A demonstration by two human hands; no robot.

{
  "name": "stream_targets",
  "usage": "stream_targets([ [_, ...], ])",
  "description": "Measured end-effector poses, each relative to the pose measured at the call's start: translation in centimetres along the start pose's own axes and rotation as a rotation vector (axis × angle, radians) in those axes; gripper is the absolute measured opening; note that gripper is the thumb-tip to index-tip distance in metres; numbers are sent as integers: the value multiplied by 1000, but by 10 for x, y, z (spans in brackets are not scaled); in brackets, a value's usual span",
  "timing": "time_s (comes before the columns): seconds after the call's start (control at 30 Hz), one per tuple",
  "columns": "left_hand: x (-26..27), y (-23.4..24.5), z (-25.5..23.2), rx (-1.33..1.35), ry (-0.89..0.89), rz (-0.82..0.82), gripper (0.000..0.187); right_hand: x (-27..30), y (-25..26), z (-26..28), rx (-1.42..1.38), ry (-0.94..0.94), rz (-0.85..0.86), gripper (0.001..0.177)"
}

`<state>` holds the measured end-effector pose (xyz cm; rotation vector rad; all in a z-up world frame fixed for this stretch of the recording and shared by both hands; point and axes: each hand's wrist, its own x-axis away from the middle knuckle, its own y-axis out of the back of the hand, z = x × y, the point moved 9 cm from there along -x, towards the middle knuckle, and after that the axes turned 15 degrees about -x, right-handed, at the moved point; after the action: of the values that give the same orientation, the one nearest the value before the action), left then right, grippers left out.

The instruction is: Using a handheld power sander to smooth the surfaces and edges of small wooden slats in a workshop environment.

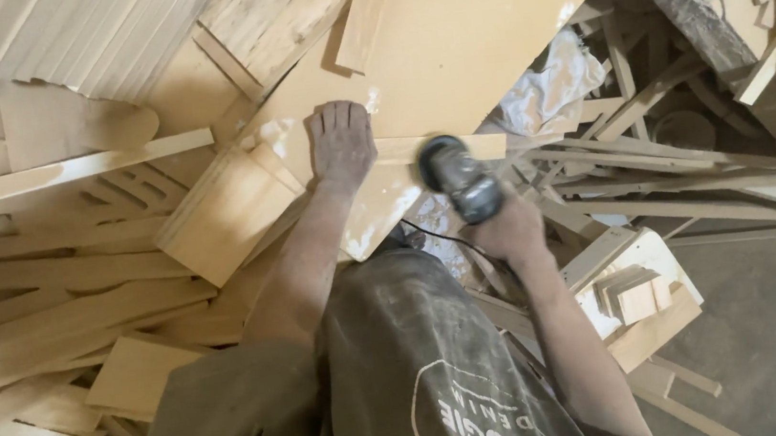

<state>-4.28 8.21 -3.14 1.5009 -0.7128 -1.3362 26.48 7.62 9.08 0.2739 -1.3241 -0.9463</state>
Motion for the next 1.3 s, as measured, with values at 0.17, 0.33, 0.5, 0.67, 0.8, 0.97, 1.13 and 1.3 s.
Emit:
stream_targets([
  [0.17, -2, 10, 3, -9, -3, 46, 26, 17, -5, 61, 47, 122, 64, 96],
  [0.33, -4, 16, 5, 7, -1, -13, 24, -14, 46, -18, 56, 11, -20, 82],
  [0.5, -8, 20, 1, -2, -18, 121, 24, -14, 93, -68, 62, -134, -185, 66],
  [0.67, 3, -1, 2, -96, -81, 123, 20, 17, 28, 5, -70, -2, -97, 74],
  [0.8, -6, 19, 10, 101, 3, -5, 19, 12, 1, 5, -106, 38, -15, 85],
  [0.97, -13, 38, 9, 79, -27, -52, 18, -14, 82, -81, -170, -74, -243, 56],
  [1.13, -13, 60, 4, -8, -35, 32, 19, -21, 91, -227, -459, -225, -417, 64],
  [1.3, -32, 80, -85, 104, -208, 391, 49, 29, 46, -250, -730, -371, -317, 76],
])
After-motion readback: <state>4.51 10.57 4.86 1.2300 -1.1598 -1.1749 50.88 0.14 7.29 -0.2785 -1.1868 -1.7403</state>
